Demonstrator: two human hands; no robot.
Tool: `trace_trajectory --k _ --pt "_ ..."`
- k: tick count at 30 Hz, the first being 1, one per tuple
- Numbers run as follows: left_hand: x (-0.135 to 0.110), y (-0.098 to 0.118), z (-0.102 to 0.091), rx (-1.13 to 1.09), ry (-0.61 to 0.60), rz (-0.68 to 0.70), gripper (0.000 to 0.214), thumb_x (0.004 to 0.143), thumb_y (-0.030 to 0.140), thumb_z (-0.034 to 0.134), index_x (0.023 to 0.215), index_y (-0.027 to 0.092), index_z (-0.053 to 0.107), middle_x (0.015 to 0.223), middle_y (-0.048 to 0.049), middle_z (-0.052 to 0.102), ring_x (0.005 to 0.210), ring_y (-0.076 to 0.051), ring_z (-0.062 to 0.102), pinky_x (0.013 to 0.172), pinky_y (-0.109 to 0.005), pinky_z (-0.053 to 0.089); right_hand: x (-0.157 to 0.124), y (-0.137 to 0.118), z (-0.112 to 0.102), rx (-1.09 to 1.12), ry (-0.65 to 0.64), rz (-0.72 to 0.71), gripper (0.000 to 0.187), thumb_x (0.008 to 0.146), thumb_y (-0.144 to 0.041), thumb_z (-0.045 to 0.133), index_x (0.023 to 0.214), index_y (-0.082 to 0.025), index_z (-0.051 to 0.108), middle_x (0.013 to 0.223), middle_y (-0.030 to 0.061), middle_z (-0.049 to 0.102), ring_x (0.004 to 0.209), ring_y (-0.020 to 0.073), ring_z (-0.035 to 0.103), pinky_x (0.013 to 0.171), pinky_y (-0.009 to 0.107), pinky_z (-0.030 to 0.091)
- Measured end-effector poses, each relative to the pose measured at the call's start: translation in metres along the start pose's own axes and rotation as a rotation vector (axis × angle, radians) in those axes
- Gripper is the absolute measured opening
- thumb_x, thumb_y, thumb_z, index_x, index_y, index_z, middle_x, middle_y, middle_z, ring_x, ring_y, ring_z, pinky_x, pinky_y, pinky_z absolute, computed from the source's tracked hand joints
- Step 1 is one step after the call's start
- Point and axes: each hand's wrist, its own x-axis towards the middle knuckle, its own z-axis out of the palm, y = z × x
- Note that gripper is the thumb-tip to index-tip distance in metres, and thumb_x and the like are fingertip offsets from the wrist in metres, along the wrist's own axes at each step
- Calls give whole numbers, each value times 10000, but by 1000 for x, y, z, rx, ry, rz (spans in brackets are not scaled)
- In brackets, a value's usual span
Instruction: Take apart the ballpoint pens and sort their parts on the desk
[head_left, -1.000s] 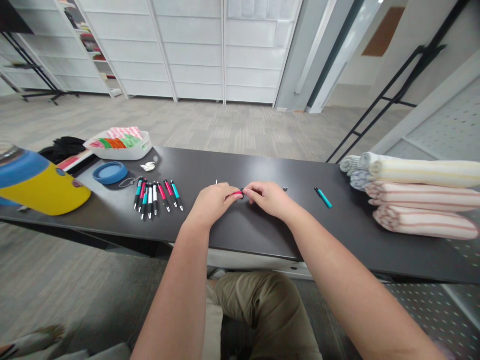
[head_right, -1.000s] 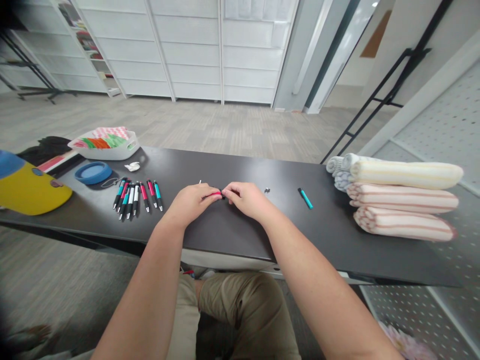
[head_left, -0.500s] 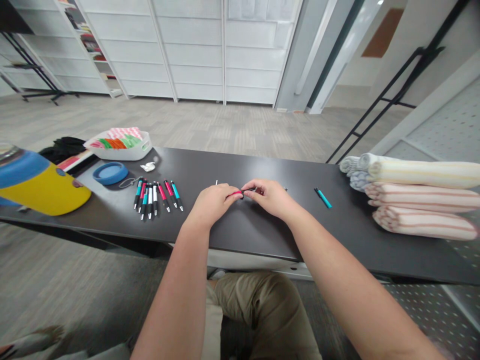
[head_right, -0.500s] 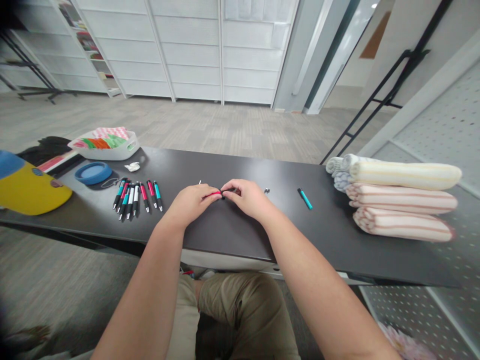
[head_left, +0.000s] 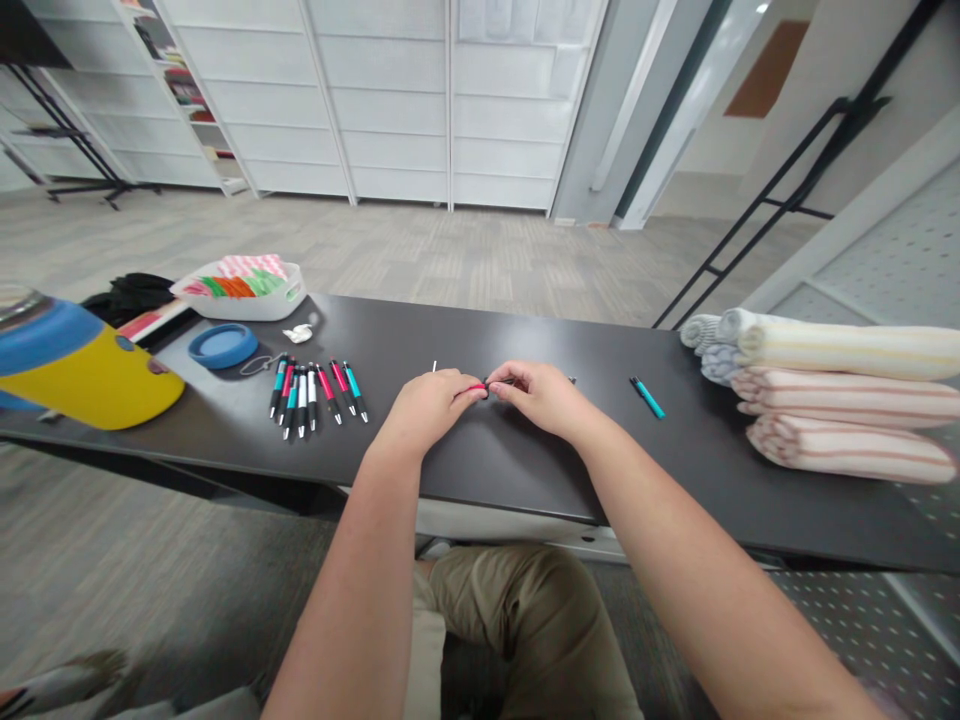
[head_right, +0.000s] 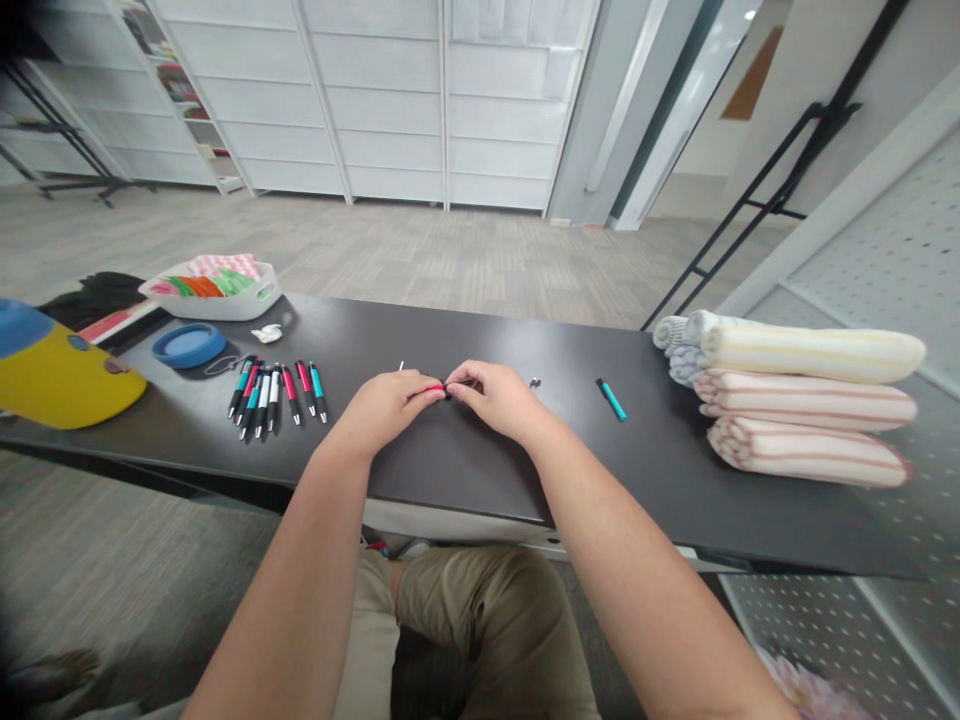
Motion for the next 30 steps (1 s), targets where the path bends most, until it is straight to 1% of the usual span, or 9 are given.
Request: trace_trajectory --k 2,3,7,11,15,18,21,25,30 --pt "0 0 0 1 2 -2 321 1066 433 482 1069 276 762 995 -34 744 920 -199 683 775 -295 452 0 1 1 21 6 8 285 952 -464 636 1065 -223 737 833 1 728 680 144 589 654 273 425" --pt "0 0 0 0 4 -2 321 1066 433 482 1074 277 762 998 -35 745 925 -200 684 781 -295 454 0 1 1 13 -4 18 295 962 -470 620 1066 -222 740 827 5 730 680 147 592 659 277 428" --pt "0 -1 2 -5 6 1 321 1064 445 486 1083 285 764 993 -36 748 921 -199 684 796 -291 462 0 1 0 -51 -43 14 319 1016 -443 534 927 -220 745 746 -1 707 656 144 573 660 279 414" --pt "0 -2 3 -18 3 -5 329 1064 444 483 1101 278 765 1028 -44 759 956 -205 694 824 -291 476 0 1 0 -22 6 -30 219 967 -401 620 1004 -228 747 770 -15 695 646 134 548 642 267 398" --pt "0 -1 1 -35 22 -36 334 1064 444 477 1110 262 753 1065 -50 773 979 -219 704 835 -299 488 1 3 -1 -11 25 -30 207 957 -372 625 1045 -218 731 797 -11 699 626 128 532 644 272 402" --pt "-1 2 -2 -69 33 -57 304 1067 411 475 1200 289 720 1133 -31 775 1010 -219 709 852 -300 493 1 4 -2 -35 58 -35 195 960 -355 614 1063 -220 708 856 3 720 638 135 551 657 283 419" --pt "-2 5 -5 -99 36 -40 311 1075 352 447 1279 321 679 1211 -8 760 1056 -211 704 870 -298 491 1 5 -3 -59 89 -46 186 969 -347 595 1079 -226 684 938 21 735 674 149 578 682 297 440" --pt "-2 5 -7 -57 52 -65 286 1075 347 428 1177 299 691 1104 -21 771 974 -224 711 803 -309 489 1 6 -3 -78 123 -49 168 978 -332 576 1084 -227 653 1002 34 732 710 156 593 723 310 459" --pt "-2 1 -7 -70 91 -168 246 1065 342 441 1145 273 664 1032 -53 765 938 -242 717 766 -316 484 2 7 -4 -103 204 -16 195 982 -344 562 1118 -221 628 1043 63 722 742 175 609 753 333 481"
